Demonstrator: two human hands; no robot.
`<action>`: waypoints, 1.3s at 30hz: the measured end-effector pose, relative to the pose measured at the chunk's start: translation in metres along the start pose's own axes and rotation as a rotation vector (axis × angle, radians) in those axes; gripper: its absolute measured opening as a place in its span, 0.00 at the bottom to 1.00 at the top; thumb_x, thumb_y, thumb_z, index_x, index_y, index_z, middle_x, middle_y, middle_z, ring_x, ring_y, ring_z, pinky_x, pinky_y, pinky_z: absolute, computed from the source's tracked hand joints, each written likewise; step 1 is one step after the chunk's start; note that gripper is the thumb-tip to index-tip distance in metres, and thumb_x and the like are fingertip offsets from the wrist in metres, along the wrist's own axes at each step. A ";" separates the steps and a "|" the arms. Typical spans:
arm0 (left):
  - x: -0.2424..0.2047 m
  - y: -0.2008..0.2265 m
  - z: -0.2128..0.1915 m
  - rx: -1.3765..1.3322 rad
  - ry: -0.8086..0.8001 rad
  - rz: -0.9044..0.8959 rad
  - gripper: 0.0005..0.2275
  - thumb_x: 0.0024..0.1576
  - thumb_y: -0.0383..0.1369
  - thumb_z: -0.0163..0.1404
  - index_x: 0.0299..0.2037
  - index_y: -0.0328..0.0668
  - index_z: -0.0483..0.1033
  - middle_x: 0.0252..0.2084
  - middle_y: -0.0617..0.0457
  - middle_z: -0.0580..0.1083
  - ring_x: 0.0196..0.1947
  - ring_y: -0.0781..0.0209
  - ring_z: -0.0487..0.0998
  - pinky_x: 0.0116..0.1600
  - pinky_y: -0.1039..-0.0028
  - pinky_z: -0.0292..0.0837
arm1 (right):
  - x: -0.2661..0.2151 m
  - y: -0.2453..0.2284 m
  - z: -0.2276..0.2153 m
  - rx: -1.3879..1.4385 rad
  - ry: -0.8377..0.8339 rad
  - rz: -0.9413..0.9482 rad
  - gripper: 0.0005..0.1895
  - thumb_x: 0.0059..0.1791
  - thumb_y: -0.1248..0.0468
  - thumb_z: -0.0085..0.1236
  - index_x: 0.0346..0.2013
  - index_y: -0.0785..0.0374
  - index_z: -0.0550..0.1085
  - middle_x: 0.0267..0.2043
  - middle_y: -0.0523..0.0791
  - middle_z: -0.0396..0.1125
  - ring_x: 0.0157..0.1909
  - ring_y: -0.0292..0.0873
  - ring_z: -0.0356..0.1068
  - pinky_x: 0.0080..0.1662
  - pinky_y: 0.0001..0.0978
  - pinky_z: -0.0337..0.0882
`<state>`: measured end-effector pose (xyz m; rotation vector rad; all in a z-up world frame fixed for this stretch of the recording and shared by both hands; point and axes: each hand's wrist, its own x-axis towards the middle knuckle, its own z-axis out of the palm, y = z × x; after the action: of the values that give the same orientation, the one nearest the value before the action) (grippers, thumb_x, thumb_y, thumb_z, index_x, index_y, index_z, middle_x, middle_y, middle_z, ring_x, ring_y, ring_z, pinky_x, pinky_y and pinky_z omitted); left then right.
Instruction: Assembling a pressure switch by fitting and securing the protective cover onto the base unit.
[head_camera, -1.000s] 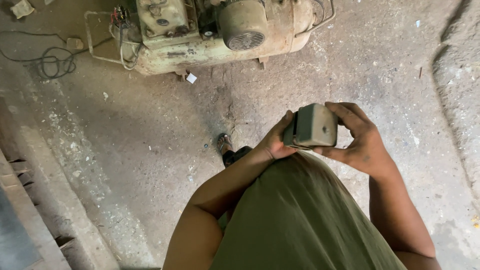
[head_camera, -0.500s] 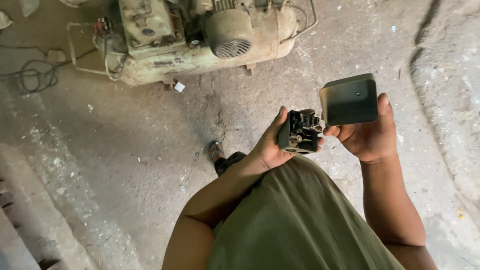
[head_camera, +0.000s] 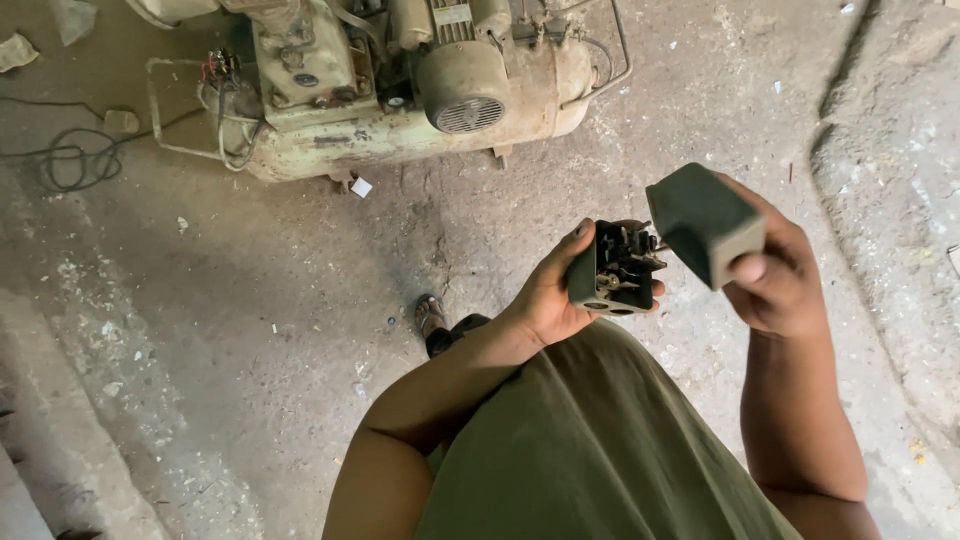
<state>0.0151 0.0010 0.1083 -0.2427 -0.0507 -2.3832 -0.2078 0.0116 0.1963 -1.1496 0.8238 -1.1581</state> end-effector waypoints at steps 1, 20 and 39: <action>0.001 0.000 0.000 0.005 -0.001 0.006 0.23 0.72 0.45 0.46 0.68 0.32 0.66 0.58 0.27 0.74 0.53 0.28 0.79 0.60 0.42 0.76 | -0.005 0.001 -0.009 -0.344 -0.025 -0.088 0.50 0.40 0.55 0.60 0.73 0.74 0.57 0.67 0.58 0.63 0.56 0.46 0.68 0.61 0.36 0.66; -0.001 -0.002 -0.040 0.143 -0.118 0.045 0.29 0.66 0.47 0.55 0.70 0.34 0.63 0.64 0.41 0.72 0.65 0.49 0.73 0.66 0.57 0.73 | 0.001 -0.028 0.055 -1.023 -0.191 -0.242 0.45 0.39 0.54 0.71 0.66 0.70 0.66 0.62 0.57 0.62 0.65 0.56 0.65 0.65 0.46 0.67; -0.015 0.005 -0.073 0.326 0.094 0.106 0.26 0.61 0.36 0.61 0.67 0.34 0.66 0.59 0.42 0.72 0.56 0.49 0.75 0.59 0.63 0.74 | -0.010 -0.012 0.059 -1.345 -0.341 -0.217 0.06 0.54 0.68 0.54 0.45 0.67 0.71 0.37 0.49 0.67 0.30 0.50 0.67 0.36 0.39 0.69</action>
<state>0.0175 -0.0004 0.0335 0.0216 -0.3694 -2.2369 -0.1581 0.0363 0.2221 -2.4859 1.2470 -0.4136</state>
